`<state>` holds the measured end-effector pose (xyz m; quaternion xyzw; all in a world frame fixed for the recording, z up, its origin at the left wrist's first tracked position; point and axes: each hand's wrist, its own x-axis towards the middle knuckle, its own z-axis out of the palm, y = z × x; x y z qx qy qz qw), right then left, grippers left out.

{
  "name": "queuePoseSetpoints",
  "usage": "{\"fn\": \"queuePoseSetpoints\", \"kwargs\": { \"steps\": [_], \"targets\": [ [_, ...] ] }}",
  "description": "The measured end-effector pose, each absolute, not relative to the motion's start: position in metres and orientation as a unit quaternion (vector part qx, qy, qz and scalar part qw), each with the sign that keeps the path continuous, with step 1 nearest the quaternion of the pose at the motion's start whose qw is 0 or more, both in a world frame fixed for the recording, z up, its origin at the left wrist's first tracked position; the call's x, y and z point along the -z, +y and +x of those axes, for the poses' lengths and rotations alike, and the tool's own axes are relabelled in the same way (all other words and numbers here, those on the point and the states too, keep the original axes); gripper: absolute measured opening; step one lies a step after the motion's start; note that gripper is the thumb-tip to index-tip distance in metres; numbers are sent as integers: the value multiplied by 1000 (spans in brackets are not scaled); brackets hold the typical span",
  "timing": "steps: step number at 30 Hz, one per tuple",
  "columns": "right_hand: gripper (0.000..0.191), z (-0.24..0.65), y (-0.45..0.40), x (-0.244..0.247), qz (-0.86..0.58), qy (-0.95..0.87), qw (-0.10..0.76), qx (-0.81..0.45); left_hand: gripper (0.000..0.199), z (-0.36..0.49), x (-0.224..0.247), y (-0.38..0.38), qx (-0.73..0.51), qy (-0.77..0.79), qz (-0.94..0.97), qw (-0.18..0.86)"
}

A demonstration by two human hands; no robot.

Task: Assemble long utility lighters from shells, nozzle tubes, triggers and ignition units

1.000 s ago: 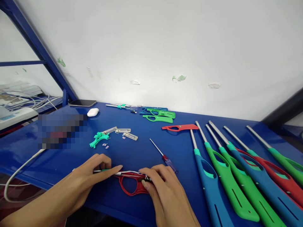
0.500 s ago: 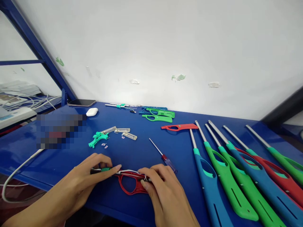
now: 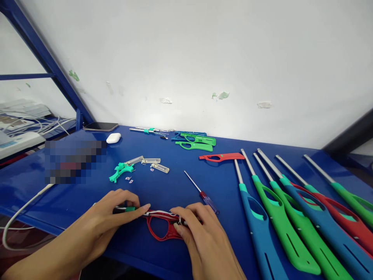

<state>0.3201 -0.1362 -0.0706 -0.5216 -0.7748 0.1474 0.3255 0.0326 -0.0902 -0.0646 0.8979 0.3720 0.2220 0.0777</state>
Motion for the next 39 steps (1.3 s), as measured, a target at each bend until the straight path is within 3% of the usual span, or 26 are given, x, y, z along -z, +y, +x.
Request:
{"fn": "queuePoseSetpoints", "kwargs": {
  "steps": [8, 25, 30, 35, 39],
  "targets": [
    [32, 329, -138, 76, -513, -802, 284, -115, 68, 37, 57, -88, -223, 356, 900, 119],
    [32, 329, -140, 77, -532, -787, 274, -153, 75, 31, 60, -89, -212, 360, 906, 72],
    [28, 330, -140, 80, -542, -774, 294, -144, 59, 37, 51, -93, -217, 360, 903, 91],
    [14, 333, -142, 80, -566, -746, 329, -123, 59, 38, 56, -97, -238, 358, 898, 89],
    [16, 336, -142, 80, -562, -747, 335, -121, 55, 37, 59, -99, -247, 354, 897, 88]
  ]
}}
